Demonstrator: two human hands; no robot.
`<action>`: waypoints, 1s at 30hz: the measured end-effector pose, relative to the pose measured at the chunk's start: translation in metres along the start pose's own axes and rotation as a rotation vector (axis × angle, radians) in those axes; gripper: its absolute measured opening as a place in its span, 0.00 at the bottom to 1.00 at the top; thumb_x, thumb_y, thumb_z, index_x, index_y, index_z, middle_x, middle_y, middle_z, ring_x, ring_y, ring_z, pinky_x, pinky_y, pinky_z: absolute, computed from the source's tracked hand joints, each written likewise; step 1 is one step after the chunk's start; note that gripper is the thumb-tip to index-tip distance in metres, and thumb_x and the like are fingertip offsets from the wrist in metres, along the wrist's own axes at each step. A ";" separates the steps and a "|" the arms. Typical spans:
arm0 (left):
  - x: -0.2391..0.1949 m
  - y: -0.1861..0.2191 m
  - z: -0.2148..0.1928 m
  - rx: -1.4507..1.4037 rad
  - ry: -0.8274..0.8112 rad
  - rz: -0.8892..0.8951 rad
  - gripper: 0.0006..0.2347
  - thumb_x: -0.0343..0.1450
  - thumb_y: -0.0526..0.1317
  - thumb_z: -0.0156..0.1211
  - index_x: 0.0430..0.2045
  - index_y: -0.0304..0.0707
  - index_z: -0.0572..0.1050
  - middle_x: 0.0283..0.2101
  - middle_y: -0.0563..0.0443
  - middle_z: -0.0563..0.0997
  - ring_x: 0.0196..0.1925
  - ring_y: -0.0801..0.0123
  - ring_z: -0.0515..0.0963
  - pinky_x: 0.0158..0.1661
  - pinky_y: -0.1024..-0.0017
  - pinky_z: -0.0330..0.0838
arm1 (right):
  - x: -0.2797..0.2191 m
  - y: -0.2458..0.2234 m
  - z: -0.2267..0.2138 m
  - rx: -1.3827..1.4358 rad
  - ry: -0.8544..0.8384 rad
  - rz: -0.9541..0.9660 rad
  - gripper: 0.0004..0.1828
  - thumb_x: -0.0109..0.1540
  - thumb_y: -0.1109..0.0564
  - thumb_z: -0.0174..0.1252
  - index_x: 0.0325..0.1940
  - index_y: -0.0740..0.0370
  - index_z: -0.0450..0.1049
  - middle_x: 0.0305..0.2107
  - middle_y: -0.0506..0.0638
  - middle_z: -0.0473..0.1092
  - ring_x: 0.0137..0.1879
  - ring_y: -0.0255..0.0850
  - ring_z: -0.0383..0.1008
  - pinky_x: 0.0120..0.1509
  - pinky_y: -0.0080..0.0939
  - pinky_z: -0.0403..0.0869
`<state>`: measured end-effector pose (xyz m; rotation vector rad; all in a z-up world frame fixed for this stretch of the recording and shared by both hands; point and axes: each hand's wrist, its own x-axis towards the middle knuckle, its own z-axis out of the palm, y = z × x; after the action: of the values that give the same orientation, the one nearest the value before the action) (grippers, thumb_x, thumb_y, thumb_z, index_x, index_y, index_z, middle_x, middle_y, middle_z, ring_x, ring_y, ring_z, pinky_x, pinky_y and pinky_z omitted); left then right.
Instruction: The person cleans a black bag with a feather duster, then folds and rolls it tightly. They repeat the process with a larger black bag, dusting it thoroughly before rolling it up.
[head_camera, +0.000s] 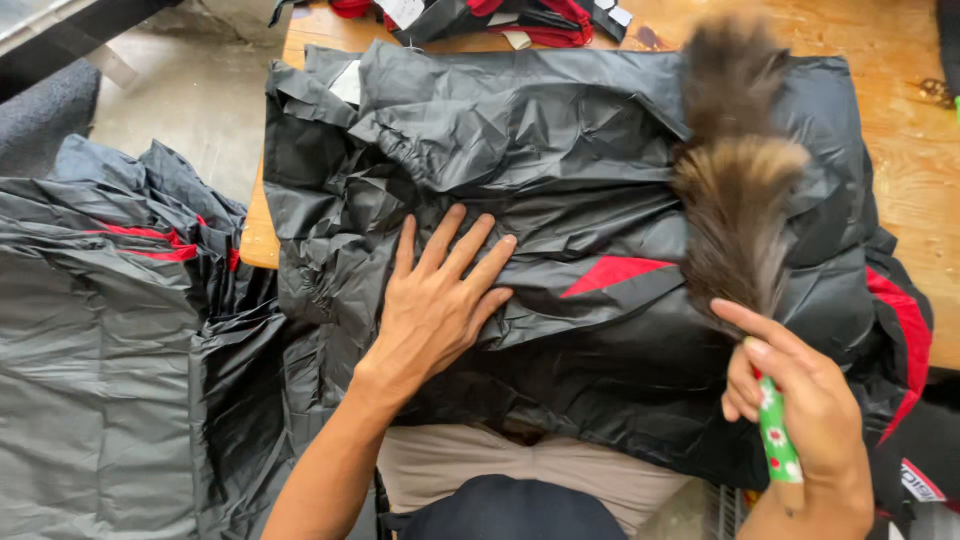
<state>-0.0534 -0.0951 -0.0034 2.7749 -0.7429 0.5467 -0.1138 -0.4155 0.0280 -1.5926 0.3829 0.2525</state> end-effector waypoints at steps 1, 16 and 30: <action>0.001 -0.001 0.001 0.003 0.004 0.002 0.18 0.70 0.50 0.55 0.53 0.49 0.70 0.59 0.51 0.70 0.64 0.54 0.65 0.58 0.44 0.58 | -0.007 -0.002 -0.002 -0.031 -0.070 -0.072 0.26 0.61 0.58 0.43 0.62 0.72 0.64 0.09 0.47 0.50 0.15 0.36 0.52 0.19 0.36 0.65; -0.032 -0.001 -0.070 -0.171 0.172 -0.001 0.21 0.70 0.55 0.58 0.48 0.38 0.72 0.57 0.38 0.71 0.64 0.41 0.64 0.63 0.37 0.45 | -0.016 -0.008 0.080 -0.312 0.033 -0.256 0.28 0.60 0.57 0.44 0.66 0.61 0.58 0.14 0.50 0.57 0.17 0.35 0.57 0.25 0.35 0.67; -0.170 -0.020 -0.024 -0.616 0.109 -1.416 0.44 0.57 0.46 0.67 0.64 0.39 0.43 0.60 0.28 0.65 0.64 0.49 0.65 0.57 0.60 0.57 | -0.047 0.049 0.012 -0.748 0.414 -0.404 0.18 0.59 0.68 0.39 0.16 0.64 0.66 0.20 0.49 0.67 0.30 0.40 0.70 0.45 0.37 0.68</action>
<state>-0.1865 0.0031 -0.0528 1.9516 0.9215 0.0969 -0.1754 -0.4011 0.0006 -2.4261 0.2823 -0.2912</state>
